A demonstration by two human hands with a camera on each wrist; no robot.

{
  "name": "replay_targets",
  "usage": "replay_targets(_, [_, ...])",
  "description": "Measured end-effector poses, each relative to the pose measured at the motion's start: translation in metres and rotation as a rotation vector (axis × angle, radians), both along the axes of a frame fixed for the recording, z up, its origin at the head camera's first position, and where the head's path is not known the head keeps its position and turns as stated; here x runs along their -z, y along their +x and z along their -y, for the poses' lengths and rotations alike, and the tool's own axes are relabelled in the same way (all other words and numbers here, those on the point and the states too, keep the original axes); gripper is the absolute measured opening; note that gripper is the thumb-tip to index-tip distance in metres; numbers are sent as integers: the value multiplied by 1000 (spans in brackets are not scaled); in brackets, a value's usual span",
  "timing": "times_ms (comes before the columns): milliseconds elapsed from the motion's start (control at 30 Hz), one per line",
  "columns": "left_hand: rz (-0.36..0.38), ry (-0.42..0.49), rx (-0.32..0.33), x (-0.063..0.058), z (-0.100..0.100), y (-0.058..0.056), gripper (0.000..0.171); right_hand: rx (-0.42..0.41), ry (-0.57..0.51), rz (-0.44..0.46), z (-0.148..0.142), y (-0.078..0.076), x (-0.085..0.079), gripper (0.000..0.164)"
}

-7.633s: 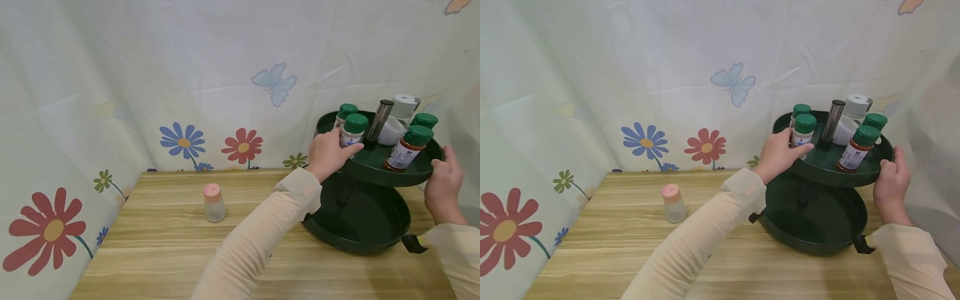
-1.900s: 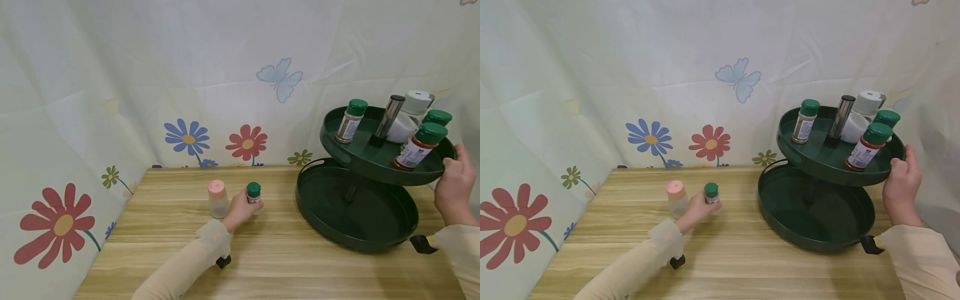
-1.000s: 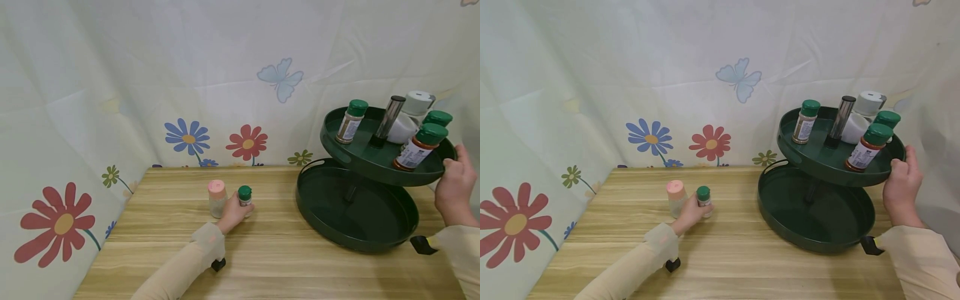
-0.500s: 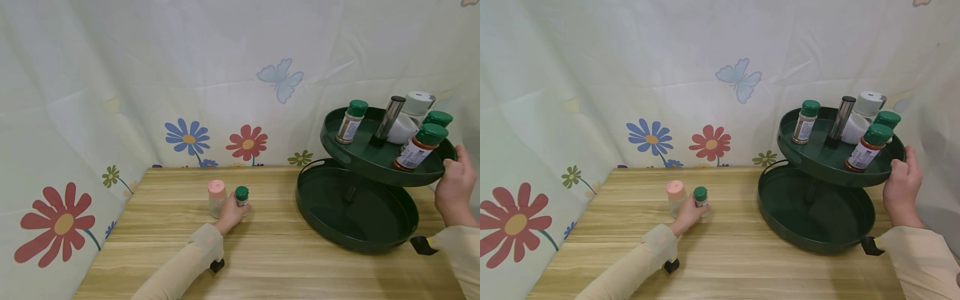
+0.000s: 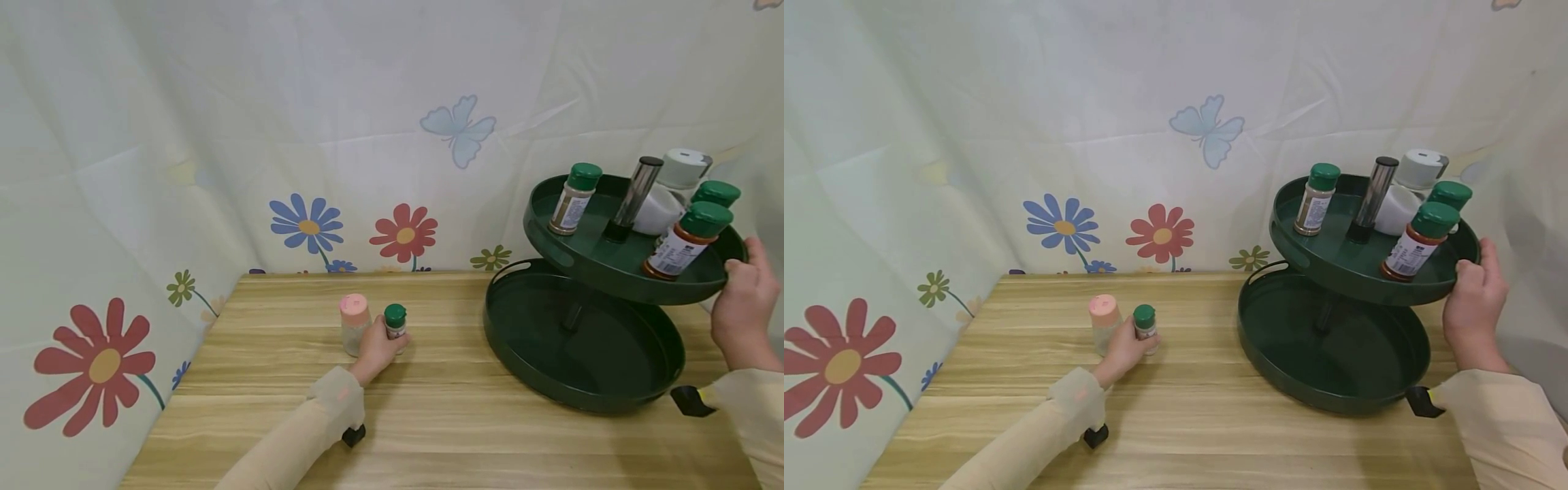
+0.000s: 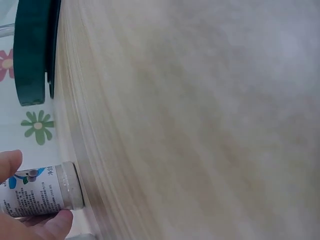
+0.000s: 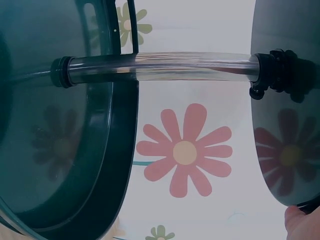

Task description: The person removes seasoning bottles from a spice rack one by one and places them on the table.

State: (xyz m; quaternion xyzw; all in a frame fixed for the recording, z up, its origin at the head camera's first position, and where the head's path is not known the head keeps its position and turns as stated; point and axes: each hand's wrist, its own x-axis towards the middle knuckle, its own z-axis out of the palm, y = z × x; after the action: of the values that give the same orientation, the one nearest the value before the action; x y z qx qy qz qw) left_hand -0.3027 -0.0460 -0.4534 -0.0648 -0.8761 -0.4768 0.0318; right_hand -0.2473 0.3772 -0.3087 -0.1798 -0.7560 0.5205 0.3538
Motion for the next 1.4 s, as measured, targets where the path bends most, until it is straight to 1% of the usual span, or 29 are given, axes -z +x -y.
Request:
replay_targets(133, [-4, -23, 27, 3, 3, 1, 40, -4, 22, 22, 0, 1, 0, 54])
replay_targets(200, [6, -27, 42, 3, 5, 2, 41, -1, 28, 21, 0, 1, 0, 53])
replay_targets(367, [18, -31, 73, 1, 8, 5, 45, -6, 43, 18, -1, 1, 1, 53])
replay_targets(467, [18, -51, 80, -1, 9, 8, 45, -17, 34, 23, -2, 1, 1, 54])
replay_targets(533, [32, -65, 78, -1, 10, 9, 46, -18, 21, 20, -3, 1, 1, 54])
replay_targets(700, [73, -61, 77, -2, 13, 12, 51, -25, 14, 13, -4, 0, 1, 54])
replay_targets(767, [79, -56, 80, -2, 14, 13, 53, -28, 17, 16, -4, 0, 1, 54])
replay_targets(967, [72, -50, 95, -1, 18, 17, 55, 0, 17, -13, -4, -2, 1, 45])
replay_targets(1133, [62, -40, 112, 1, 21, 20, 52, -33, 23, -39, -9, -4, 6, 48])
replay_targets(1300, [51, -39, 125, 1, 24, 25, 48, -46, 15, -36, -10, -4, 6, 52])
replay_targets(1333, [47, -40, 129, 1, 25, 26, 48, -45, 24, -20, -9, -4, 5, 52])
replay_targets(1400, [59, -30, 129, 1, 25, 28, 49, -44, 18, -18, -10, -4, 5, 53])
